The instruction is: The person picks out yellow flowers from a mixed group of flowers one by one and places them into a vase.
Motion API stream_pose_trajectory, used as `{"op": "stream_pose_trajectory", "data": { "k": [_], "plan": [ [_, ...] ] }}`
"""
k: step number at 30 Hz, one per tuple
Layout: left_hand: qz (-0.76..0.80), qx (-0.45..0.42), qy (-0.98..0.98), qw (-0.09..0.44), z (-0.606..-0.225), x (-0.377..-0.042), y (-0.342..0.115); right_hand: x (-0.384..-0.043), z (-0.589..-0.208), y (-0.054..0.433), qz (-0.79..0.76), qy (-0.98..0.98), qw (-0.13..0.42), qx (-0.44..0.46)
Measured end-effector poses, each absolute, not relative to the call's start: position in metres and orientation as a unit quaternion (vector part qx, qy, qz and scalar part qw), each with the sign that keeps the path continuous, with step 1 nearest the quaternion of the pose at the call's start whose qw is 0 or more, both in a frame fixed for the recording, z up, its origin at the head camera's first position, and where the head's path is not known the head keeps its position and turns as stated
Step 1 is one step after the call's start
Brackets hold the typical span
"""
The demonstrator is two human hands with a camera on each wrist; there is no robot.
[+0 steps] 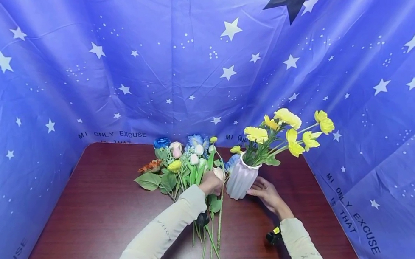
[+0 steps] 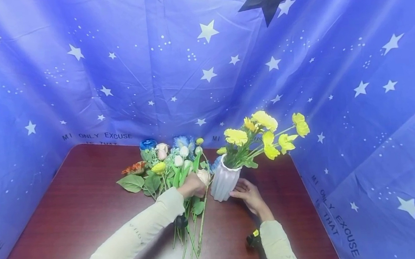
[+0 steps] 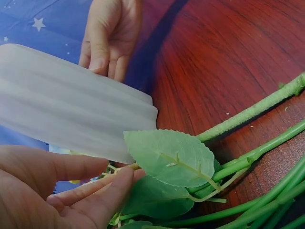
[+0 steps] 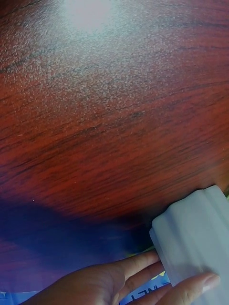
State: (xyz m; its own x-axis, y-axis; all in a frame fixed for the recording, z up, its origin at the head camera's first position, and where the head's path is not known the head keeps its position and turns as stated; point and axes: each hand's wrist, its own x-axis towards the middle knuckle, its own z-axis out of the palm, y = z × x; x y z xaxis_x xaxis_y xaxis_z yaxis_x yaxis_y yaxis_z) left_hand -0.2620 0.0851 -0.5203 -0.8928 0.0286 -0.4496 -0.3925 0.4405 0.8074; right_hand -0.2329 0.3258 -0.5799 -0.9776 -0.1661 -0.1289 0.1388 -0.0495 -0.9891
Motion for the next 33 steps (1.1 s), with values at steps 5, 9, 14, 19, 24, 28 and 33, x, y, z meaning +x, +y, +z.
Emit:
{"op": "stream_pose_trajectory", "data": {
  "k": [5, 9, 14, 19, 24, 28, 33],
  "plan": [
    [0.506, -0.117, 0.827, 0.216, -0.521, -0.263, 0.086, -0.233, -0.58, 0.325, -0.725, 0.681, 0.104, -0.011],
    [0.511, -0.124, 0.819, 0.23, -0.521, -0.262, 0.086, -0.233, -0.581, 0.325, -0.726, 0.68, 0.102, -0.01],
    [0.512, -0.127, 0.817, 0.232, -0.52, -0.261, 0.088, -0.233, -0.58, 0.325, -0.727, 0.679, 0.102, -0.012],
    [0.505, -0.119, 0.827, 0.216, -0.528, -0.262, 0.092, -0.233, -0.581, 0.326, -0.725, 0.681, 0.105, -0.017],
    [0.482, -0.094, 0.848, 0.198, -0.531, -0.259, 0.095, -0.233, -0.582, 0.326, -0.724, 0.682, 0.101, -0.017],
    [0.465, -0.083, 0.859, 0.196, -0.53, -0.258, 0.096, -0.234, -0.583, 0.327, -0.724, 0.682, 0.1, -0.016],
    [0.464, -0.083, 0.862, 0.185, -0.533, -0.256, 0.098, -0.234, -0.585, 0.327, -0.725, 0.681, 0.1, -0.013]
  ]
}}
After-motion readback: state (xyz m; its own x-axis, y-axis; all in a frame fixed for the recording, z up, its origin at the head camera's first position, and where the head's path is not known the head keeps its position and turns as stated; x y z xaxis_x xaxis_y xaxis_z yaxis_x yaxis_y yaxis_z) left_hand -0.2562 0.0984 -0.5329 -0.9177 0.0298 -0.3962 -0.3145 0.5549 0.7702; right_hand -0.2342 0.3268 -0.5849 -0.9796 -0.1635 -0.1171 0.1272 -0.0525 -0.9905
